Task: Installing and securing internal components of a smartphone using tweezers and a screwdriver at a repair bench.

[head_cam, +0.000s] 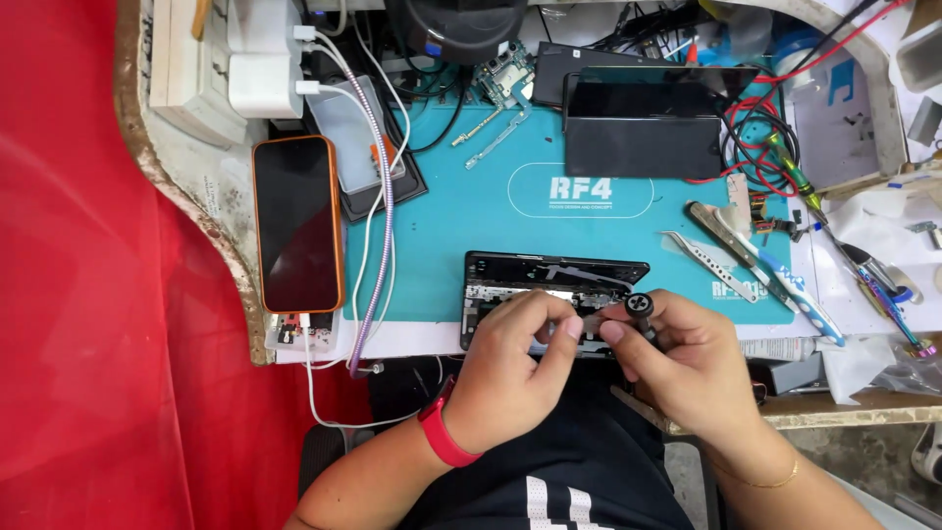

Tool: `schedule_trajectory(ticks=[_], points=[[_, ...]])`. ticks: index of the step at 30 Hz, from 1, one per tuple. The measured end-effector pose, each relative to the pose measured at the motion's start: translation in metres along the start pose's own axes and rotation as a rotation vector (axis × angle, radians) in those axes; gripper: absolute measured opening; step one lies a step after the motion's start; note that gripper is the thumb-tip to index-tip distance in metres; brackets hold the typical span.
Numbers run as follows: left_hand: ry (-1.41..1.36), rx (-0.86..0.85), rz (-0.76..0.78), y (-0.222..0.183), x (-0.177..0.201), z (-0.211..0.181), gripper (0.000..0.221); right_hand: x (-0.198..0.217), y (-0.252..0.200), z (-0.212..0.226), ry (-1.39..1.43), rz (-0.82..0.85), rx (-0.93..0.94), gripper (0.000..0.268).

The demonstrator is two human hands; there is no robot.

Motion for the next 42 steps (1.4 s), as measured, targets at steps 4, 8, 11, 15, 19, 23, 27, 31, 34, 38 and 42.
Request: schedule_trajectory(ticks=[4,8,11,15,19,23,27,31,34,38,42], points=[[0.055,0.064,0.016,0.002,0.005,0.002,0.022,0.016,0.003,0.047,-0.417,-0.019,0.628,0.003],[0.168,0.098,0.082,0.000,0.007,0.004,0.018,0.018,0.009,0.025,-0.614,0.195,0.510,0.015],[0.274,0.044,0.104,0.001,0.006,0.007,0.016,0.013,0.017,0.006,-0.803,0.315,0.298,0.034],[0.393,0.042,0.024,0.000,0.007,0.010,0.016,-0.001,0.025,-0.002,-0.962,0.459,0.264,0.043],[0.428,0.002,-0.010,0.002,0.005,0.008,0.017,-0.001,0.025,-0.002,-0.998,0.460,0.245,0.040],[0.430,0.000,-0.010,0.005,0.000,0.010,0.018,0.002,0.023,-0.007,-1.028,0.454,0.270,0.034],[0.418,-0.003,-0.022,0.007,-0.004,0.012,0.019,0.003,0.023,-0.008,-1.024,0.485,0.285,0.026],[0.431,-0.007,-0.030,0.007,-0.006,0.012,0.019,0.009,0.021,-0.008,-1.036,0.472,0.337,0.025],[0.425,0.000,-0.041,0.008,-0.006,0.011,0.018,0.015,0.022,-0.007,-0.967,0.406,0.263,0.030],[0.435,0.026,-0.032,0.008,-0.008,0.016,0.019,0.007,0.022,0.001,-0.868,0.388,0.363,0.045],[0.442,0.047,-0.016,0.008,-0.009,0.020,0.017,0.002,0.022,-0.003,-0.905,0.433,0.389,0.040]])
Point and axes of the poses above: each hand's wrist, its own y-axis towards the middle knuckle, its own x-axis out of the back of the hand, z = x × y, the point moved 5 cm from there along y, towards the middle knuckle, and after that the axes turned 10 degrees about x, right-handed, at the moved point
